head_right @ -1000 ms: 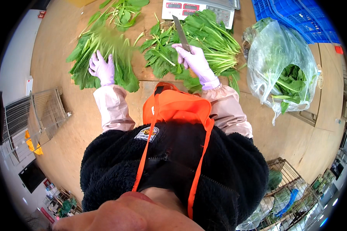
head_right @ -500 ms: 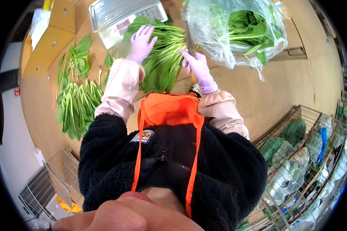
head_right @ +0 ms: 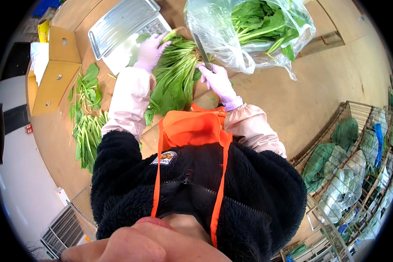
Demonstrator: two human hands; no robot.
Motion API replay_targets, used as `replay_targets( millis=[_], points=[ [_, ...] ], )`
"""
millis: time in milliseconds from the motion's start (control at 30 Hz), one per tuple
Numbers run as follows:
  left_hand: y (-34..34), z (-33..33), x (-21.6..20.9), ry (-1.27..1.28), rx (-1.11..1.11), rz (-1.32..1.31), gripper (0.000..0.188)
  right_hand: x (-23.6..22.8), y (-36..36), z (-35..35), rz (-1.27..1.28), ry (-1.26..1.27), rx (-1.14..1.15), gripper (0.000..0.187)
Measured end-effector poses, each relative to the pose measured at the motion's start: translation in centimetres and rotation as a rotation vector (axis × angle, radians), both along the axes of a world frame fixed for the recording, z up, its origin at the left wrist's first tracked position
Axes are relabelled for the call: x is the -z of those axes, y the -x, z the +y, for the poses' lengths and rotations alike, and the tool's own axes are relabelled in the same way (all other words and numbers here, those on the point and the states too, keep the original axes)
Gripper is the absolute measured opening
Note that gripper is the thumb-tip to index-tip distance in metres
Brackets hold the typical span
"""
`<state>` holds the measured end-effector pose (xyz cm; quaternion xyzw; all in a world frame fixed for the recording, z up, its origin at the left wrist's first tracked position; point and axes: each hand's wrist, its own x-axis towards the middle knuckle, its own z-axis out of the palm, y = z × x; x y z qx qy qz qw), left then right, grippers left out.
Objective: The person trims the ends of leafy green vegetables using a knife, then places the trimmed vegetables into a plastic bag. The person repeats this process for multiple bunches of greens on a wooden table.
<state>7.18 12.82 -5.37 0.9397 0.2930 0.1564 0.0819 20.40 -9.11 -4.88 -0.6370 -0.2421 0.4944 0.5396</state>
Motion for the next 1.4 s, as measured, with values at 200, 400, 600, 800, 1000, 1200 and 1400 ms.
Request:
replay_targets(
  millis=[200, 400, 600, 800, 1000, 1200, 1400],
  points=[
    [8.4, -5.0, -6.4, 0.203, -0.23, -0.256, 0.039, -2.8, 4.5, 4.1, -0.346, -0.161, -0.158, 0.024],
    [15.4, -10.2, -6.1, 0.726, -0.382, -0.567, 0.031, -4.1, 11.0, 7.7, -0.682, -0.347, -0.366, 0.021],
    [18.8, -12.8, -5.0, 0.74, -0.5, -0.666, 0.031, -2.9, 14.6, 8.6, -0.694, -0.342, -0.584, 0.025],
    [21.5, -13.4, -2.7, 0.594, -0.606, -0.581, 0.032, -3.2, 16.7, 8.7, -0.795, -0.399, -0.641, 0.021],
    [22.7, -13.6, -1.7, 0.591, -0.38, -0.647, 0.028, -2.6, 18.3, 10.9, -0.866, -0.28, -0.907, 0.024],
    [22.6, -12.5, -2.5, 0.921, -0.51, -1.064, 0.031, -3.2, 18.8, 12.2, -0.39, -0.16, -0.806, 0.029],
    [22.8, -12.2, -2.4, 1.255, -0.415, -1.285, 0.036, -4.6, 18.7, 12.1, 0.185, -0.114, -0.767, 0.027]
  ],
)
